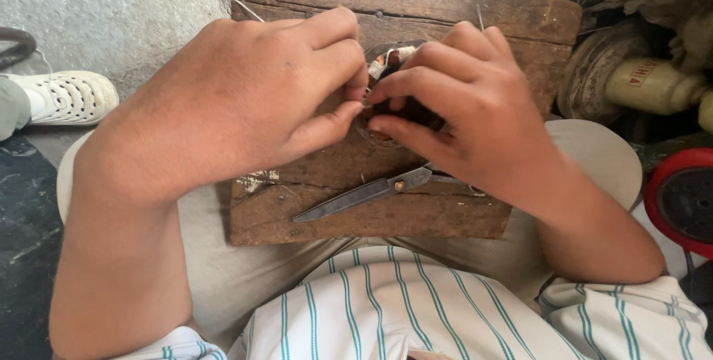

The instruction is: The person uses a screwdriver to adjust the copper windings of a motor stator and then ties a white string around the component to secure the windings.

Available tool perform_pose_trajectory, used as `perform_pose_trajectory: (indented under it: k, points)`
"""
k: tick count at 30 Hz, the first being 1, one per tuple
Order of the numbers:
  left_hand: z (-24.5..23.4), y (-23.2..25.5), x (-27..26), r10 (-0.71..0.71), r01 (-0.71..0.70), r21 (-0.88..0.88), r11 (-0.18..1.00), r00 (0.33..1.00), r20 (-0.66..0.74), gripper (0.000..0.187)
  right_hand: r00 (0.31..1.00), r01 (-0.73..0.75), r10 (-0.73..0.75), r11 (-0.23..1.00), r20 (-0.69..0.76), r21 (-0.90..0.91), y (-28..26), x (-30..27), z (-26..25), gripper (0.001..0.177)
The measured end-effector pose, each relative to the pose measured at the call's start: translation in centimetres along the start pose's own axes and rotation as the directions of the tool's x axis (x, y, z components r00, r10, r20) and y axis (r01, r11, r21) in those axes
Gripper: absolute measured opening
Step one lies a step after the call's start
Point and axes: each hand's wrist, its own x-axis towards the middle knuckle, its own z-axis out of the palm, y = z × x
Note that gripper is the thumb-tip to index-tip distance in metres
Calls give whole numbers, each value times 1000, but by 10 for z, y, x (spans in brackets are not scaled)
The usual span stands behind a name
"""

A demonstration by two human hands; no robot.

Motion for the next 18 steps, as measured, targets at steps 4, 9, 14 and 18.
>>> perform_pose_trajectory:
  k: [4, 9, 14, 18]
  points:
    - [1, 0, -3, -31, 30, 28, 999, 999, 16, 20, 998, -18, 15, 999, -64, -44, -2, -4, 11, 20]
    - [3, 3, -6, 1, 0, 67, 998, 1000, -19, 22, 997, -51, 52, 998, -60, 25, 3, -11, 14, 18]
    - [6, 6, -11, 4, -2, 101, 995, 1000, -11, 21, 987, 6, -17, 998, -163, -68, -5, -12, 22, 22]
    - [4, 13, -16, 53, -36, 152, 988, 993, -109, 26, 985, -53, 51, 999, -166, -6, -9, -14, 21, 17]
